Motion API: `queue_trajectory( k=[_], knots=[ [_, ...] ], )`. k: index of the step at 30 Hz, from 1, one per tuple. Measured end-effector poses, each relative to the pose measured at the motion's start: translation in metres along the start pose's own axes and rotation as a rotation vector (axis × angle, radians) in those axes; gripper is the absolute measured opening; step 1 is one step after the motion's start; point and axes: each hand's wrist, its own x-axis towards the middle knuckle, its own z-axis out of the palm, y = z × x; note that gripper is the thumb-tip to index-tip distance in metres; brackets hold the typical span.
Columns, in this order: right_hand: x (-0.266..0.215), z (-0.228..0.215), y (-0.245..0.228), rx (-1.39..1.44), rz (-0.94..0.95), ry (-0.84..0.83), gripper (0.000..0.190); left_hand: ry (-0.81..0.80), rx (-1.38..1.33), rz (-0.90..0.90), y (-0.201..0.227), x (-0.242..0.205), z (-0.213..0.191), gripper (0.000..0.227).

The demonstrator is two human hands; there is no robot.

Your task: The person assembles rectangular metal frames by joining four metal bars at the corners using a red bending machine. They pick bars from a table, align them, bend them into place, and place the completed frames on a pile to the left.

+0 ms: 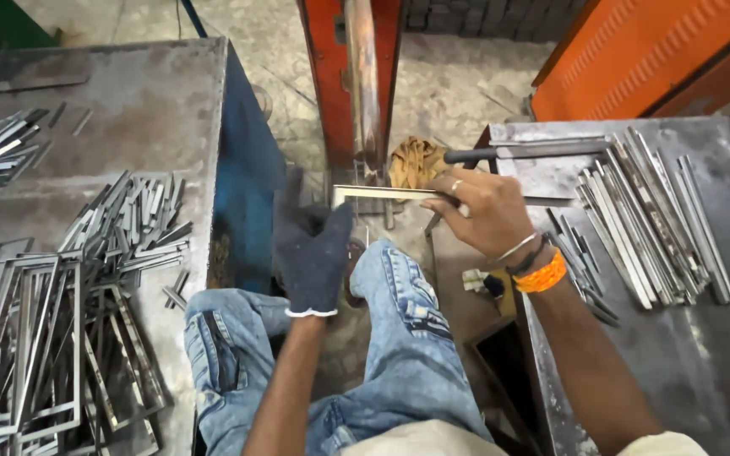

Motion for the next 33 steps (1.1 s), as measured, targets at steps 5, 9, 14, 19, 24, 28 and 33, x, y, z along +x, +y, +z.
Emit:
queue_trajectory(
  k=[5,9,14,19,24,28,33],
  knots=[
    [-0.024,0.014,0.010,0.128,0.113,-0.033,0.018,0.080,-0.126,0.112,-0.037,0.003,-0.036,0.060],
    [-0.045,0.028,0.008,0.278,0.240,0.032,0.013,-0.048,-0.918,-0.389,-0.063,-0.002,-0.045,0.047],
    [-0.077,0.074,-0.009,0.360,0.293,0.018,0.016,-0.352,-0.628,-0.412,-0.088,-0.047,0.014,0.036],
    [-0.098,0.058,0.007,0.585,0.427,-0.074,0.023,-0.390,-0.331,-0.297,-0.088,-0.051,0.034,0.026],
    [-0.201,0.069,0.139,0.138,0.900,0.180,0.018,-0.246,-0.455,-0.493,-0.068,-0.036,0.027,0.025],
    [-0.259,0.062,0.165,-0.134,1.056,0.160,0.017,-0.235,-0.430,-0.506,-0.072,-0.039,0.030,0.025],
    [-0.288,0.083,0.176,-0.439,1.048,0.209,0.017,-0.285,-0.424,-0.491,-0.069,-0.043,0.038,0.025]
  ],
)
